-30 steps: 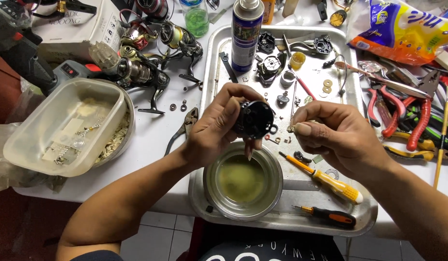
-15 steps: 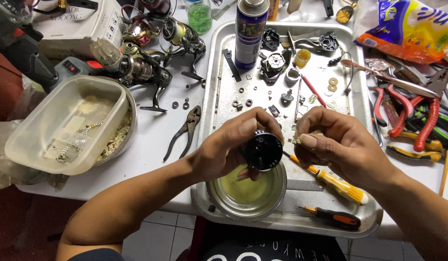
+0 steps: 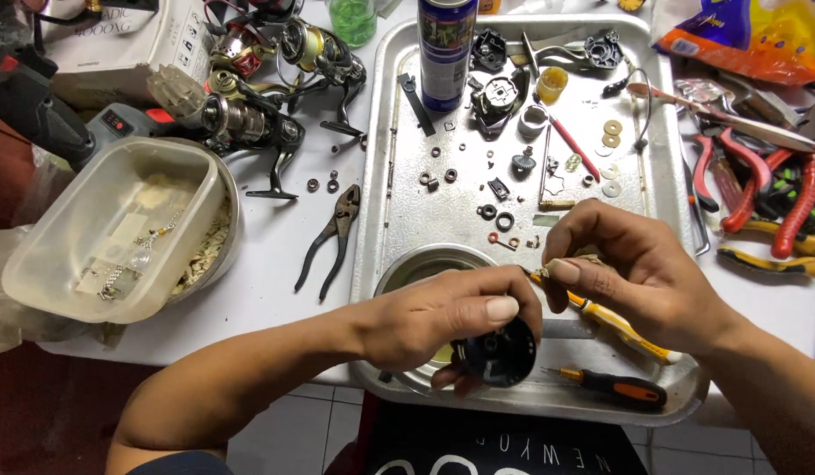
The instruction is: The person cleans a disassembled fishing reel part by wiping it with a cloth over a metal bowl containing liquid. They then use a screwdriver to manipulate a screw on the part and continue wiping other small components with the cloth.
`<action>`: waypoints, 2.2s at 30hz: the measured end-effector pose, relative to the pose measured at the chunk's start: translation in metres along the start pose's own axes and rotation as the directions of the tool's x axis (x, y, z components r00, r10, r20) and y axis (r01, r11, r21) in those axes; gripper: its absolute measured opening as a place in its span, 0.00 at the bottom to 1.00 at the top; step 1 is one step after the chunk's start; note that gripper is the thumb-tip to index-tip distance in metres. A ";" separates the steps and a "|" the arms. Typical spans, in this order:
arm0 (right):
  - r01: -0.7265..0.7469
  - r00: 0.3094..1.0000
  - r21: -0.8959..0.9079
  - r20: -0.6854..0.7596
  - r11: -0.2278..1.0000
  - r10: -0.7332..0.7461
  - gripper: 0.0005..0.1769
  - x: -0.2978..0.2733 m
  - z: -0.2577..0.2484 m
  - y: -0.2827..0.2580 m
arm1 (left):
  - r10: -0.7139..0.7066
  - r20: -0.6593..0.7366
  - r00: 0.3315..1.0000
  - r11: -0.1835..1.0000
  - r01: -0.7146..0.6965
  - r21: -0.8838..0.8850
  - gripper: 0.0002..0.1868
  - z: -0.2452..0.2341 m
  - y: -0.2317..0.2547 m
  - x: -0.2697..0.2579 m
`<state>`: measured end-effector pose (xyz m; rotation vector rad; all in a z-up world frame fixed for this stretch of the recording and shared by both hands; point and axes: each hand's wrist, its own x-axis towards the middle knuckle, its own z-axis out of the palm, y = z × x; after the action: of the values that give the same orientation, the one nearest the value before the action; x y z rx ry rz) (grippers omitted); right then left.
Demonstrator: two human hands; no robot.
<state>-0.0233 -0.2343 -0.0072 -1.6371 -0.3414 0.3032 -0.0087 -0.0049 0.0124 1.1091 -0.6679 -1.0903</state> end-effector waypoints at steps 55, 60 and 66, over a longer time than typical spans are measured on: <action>0.042 0.997 -0.269 -0.051 0.962 -0.058 0.06 0.022 -0.021 0.005 | 0.107 -0.023 0.994 0.935 -0.093 0.342 0.25 -0.043 0.019 0.008; 0.118 0.992 -0.225 -0.012 0.967 -0.124 0.04 0.029 -0.022 0.002 | 0.102 -0.034 0.994 0.953 -0.088 0.291 0.24 -0.047 0.018 0.012; 0.151 0.986 -0.241 -0.034 0.959 -0.164 0.05 0.033 -0.027 0.006 | 0.111 -0.057 0.992 0.952 -0.089 0.293 0.23 -0.050 0.013 0.014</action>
<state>0.0182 -0.2466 -0.0103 -1.8372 -0.4797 0.0996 0.0439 0.0004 0.0062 1.3444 -0.8355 -0.8778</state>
